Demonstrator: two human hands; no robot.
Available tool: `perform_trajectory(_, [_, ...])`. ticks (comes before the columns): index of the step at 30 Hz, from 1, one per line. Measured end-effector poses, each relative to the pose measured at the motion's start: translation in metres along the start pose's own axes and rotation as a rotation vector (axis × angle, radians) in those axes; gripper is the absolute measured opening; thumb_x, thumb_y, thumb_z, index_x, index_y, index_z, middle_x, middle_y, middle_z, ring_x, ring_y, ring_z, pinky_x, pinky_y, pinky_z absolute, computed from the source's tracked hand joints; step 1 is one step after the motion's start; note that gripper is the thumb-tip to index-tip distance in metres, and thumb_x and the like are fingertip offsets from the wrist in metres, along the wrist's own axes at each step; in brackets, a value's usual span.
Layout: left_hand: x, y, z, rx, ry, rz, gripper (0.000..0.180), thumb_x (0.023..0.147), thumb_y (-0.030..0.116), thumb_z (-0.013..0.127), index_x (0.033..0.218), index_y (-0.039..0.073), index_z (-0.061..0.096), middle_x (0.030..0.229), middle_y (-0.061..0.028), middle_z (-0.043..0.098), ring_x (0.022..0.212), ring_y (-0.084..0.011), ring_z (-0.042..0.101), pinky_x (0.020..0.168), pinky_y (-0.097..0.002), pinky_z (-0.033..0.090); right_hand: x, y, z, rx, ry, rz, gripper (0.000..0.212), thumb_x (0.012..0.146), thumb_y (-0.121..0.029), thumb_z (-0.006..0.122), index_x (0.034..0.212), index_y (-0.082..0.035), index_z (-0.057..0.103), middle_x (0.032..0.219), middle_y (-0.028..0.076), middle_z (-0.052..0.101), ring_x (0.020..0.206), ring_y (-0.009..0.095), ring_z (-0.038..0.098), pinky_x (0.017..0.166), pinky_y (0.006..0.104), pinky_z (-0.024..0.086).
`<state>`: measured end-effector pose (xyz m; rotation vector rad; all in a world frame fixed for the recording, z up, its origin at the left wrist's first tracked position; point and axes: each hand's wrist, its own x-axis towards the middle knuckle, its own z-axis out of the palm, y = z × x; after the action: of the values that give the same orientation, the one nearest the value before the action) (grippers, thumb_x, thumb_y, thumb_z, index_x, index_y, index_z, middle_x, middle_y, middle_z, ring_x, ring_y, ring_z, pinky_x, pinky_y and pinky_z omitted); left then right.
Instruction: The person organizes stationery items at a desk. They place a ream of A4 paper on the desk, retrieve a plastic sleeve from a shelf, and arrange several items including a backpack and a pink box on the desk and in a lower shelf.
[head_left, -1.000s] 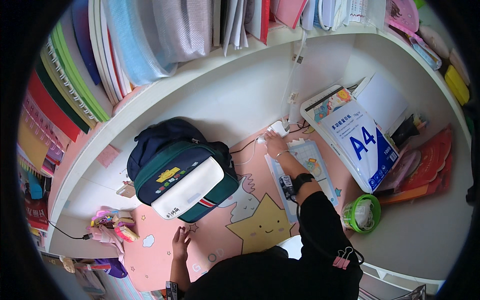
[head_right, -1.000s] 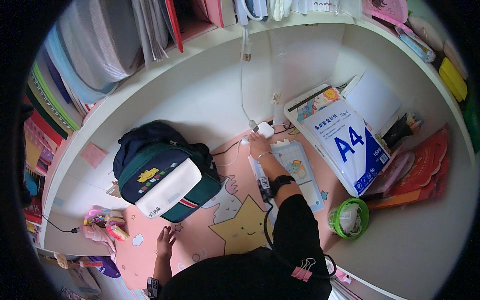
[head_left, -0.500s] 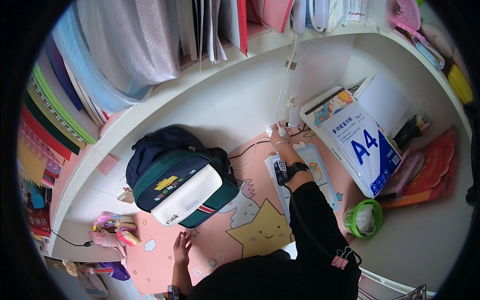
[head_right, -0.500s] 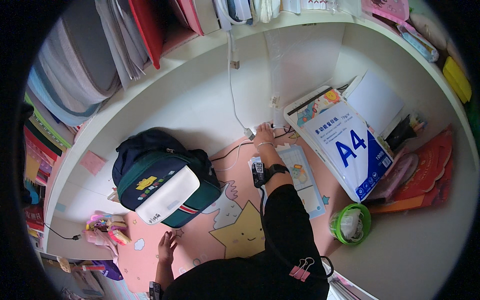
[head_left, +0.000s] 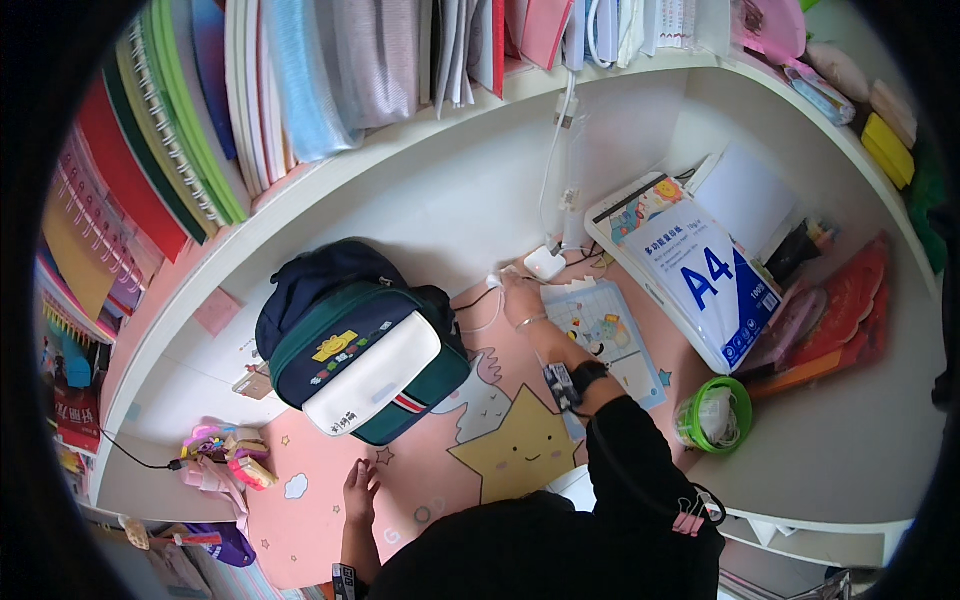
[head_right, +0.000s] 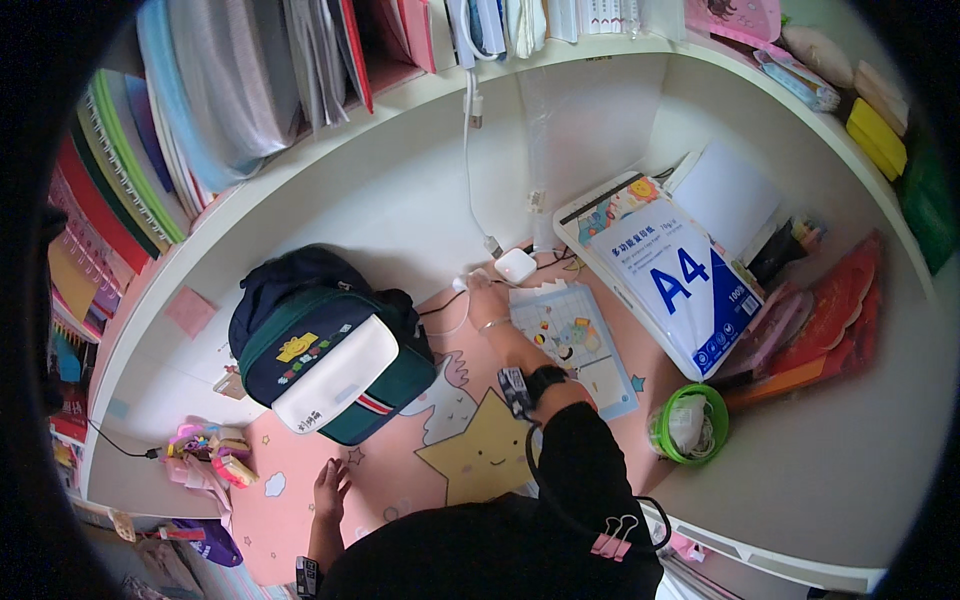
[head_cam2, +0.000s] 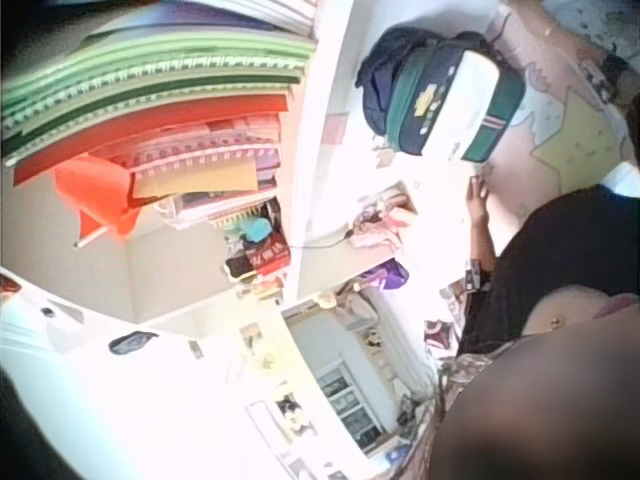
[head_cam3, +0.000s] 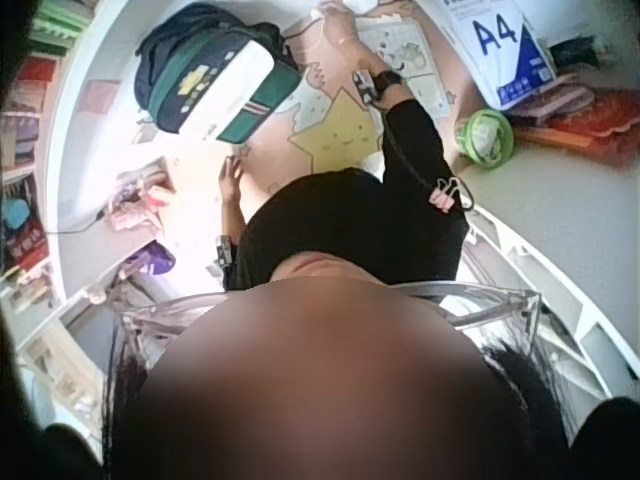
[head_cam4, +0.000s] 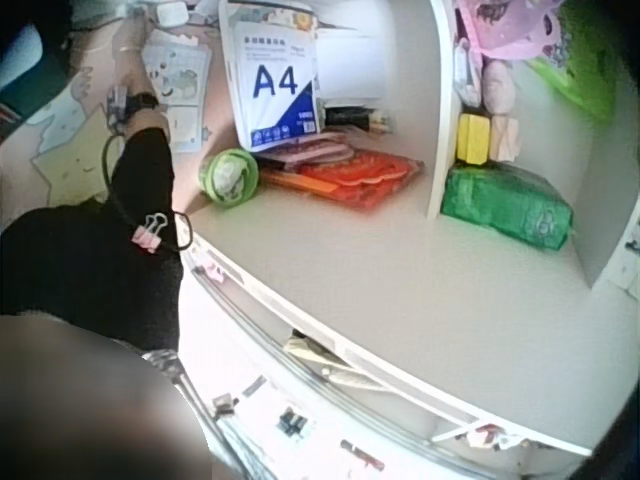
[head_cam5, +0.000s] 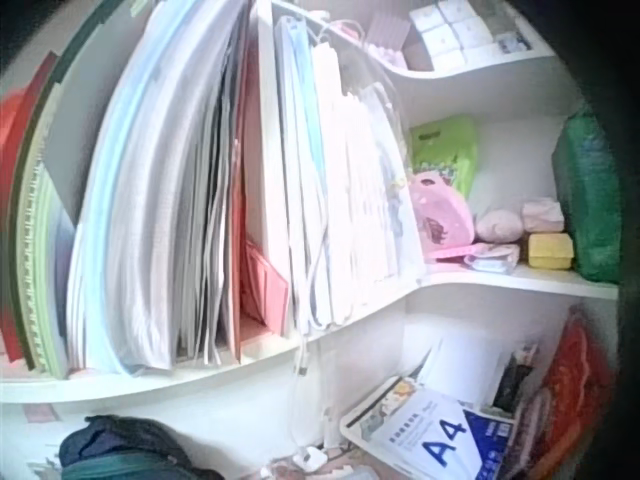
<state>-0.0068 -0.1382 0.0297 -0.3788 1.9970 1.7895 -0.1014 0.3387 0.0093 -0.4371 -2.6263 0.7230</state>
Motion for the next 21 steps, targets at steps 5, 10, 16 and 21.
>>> perform_trajectory(5, [-0.006,-0.007,-0.012,-0.069,0.016,-0.015,0.052,0.090,0.036,0.047,0.130,0.004,0.038,0.121,-0.0053,0.050,0.106,-0.0169,0.050,0.084,-0.0333,0.040,-0.087,-0.038,0.021,-0.314,-0.038,-0.022,0.038,0.084,-0.010,0.035,0.116,0.010,0.044,0.124,0.023,0.043,0.120,0.037,0.036,0.100,0.0411,0.030])
perform_trajectory(10, [-0.008,-0.006,-0.013,-0.060,-0.012,-0.005,0.051,0.090,0.036,0.047,0.130,0.004,0.038,0.121,-0.0057,0.050,0.107,-0.0170,0.049,0.084,-0.0328,0.040,-0.146,-0.058,0.038,-0.216,-0.328,0.191,0.052,0.086,-0.017,0.030,0.130,0.011,0.025,0.141,0.024,0.018,0.133,0.034,0.012,0.107,0.0436,0.009])
perform_trajectory(16, [-0.005,0.000,-0.007,-0.038,-0.067,0.010,0.059,0.090,0.038,0.047,0.133,0.003,0.030,0.131,-0.0095,0.042,0.115,-0.0231,0.044,0.093,-0.0392,0.036,-0.113,-0.033,0.044,-0.249,-0.159,0.083,0.057,0.087,-0.025,0.036,0.130,0.011,0.025,0.139,0.027,0.017,0.131,0.039,0.014,0.107,0.0446,0.011])
perform_trajectory(21, [-0.002,0.011,0.006,0.047,-0.161,0.079,0.060,0.091,0.037,0.045,0.135,0.003,0.025,0.135,-0.0106,0.037,0.121,-0.0255,0.039,0.097,-0.0429,0.032,-0.059,-0.027,0.045,-0.367,-0.240,0.057,0.062,0.090,-0.036,0.031,0.133,0.008,0.021,0.142,0.023,0.014,0.133,0.035,0.011,0.108,0.0399,0.009])
